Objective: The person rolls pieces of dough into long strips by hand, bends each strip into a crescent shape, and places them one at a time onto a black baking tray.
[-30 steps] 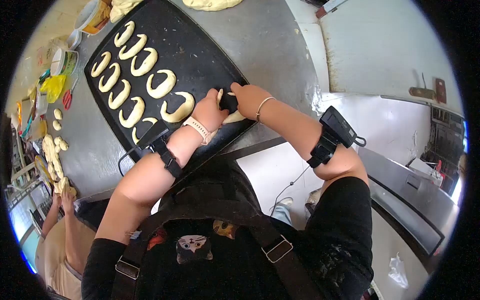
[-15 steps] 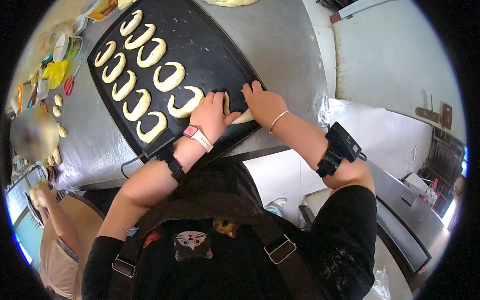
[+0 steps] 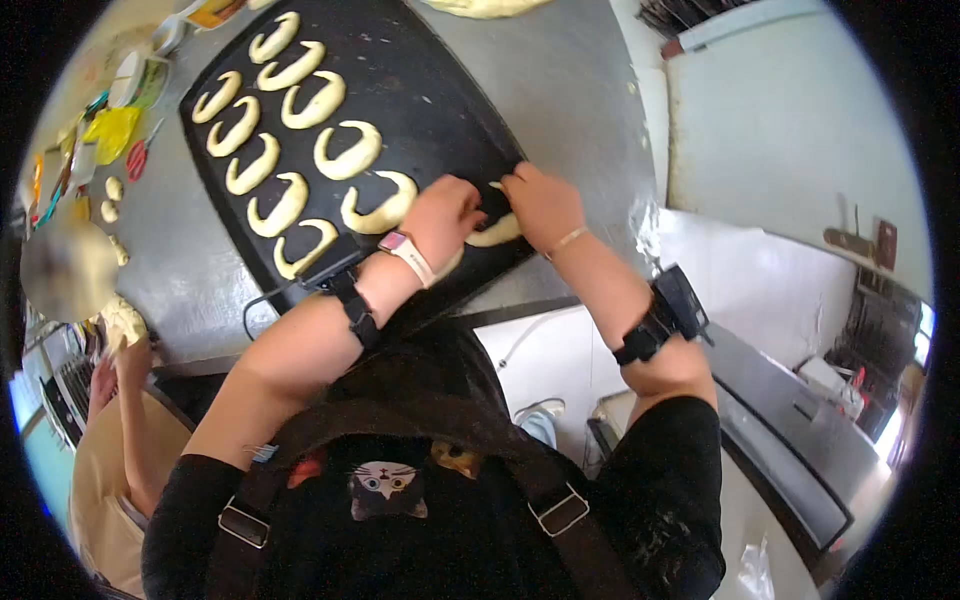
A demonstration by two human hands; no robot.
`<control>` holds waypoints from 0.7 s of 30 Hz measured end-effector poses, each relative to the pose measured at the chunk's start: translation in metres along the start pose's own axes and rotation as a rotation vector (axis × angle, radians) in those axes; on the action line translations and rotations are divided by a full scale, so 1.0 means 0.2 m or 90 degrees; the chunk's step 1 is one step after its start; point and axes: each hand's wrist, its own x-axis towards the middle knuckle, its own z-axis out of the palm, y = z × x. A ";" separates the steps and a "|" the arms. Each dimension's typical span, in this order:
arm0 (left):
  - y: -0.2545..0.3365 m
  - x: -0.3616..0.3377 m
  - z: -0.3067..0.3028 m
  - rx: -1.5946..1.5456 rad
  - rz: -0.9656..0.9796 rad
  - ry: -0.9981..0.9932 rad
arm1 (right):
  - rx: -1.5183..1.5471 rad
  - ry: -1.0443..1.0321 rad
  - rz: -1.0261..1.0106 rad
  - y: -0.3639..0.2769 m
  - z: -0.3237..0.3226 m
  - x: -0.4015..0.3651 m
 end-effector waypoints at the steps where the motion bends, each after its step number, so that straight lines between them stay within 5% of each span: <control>1: -0.02 0.00 -0.01 0.009 0.026 0.006 | 0.002 0.009 -0.025 0.00 0.00 0.00; 4: -0.05 -0.03 -0.07 0.114 0.184 -0.071 | 0.005 -0.039 0.049 -0.03 -0.02 -0.03; 6: 0.03 -0.14 -0.35 -0.069 0.044 0.101 | -0.006 0.005 0.065 -0.07 -0.03 -0.06; 9: -0.14 -0.31 -0.95 0.107 -0.015 0.249 | 0.086 0.130 0.082 -0.18 -0.12 -0.17; 10: -0.39 -0.41 -1.11 0.163 -0.010 0.428 | 0.085 0.170 0.061 -0.22 -0.09 -0.18; 11: -0.43 -0.49 -1.36 0.161 -0.240 0.478 | 0.114 0.171 0.069 -0.29 -0.10 -0.20; 14: -1.23 -0.81 -2.03 0.289 -0.585 0.812 | 0.190 0.146 0.136 -0.57 -0.05 -0.28; 17: -1.52 -0.97 -2.60 0.190 -1.031 0.739 | 0.232 0.159 0.114 -1.04 -0.01 -0.31; 18: -1.57 -0.99 -2.67 0.195 -1.062 0.655 | 0.280 0.140 0.118 -1.22 -0.02 -0.31; 20: -1.79 -1.03 -2.65 0.264 -1.024 0.694 | 0.304 0.195 0.038 -1.41 0.16 -0.30; 21: -1.84 -1.07 -2.62 0.240 -0.850 0.709 | 0.371 0.152 0.089 -1.63 0.09 -0.25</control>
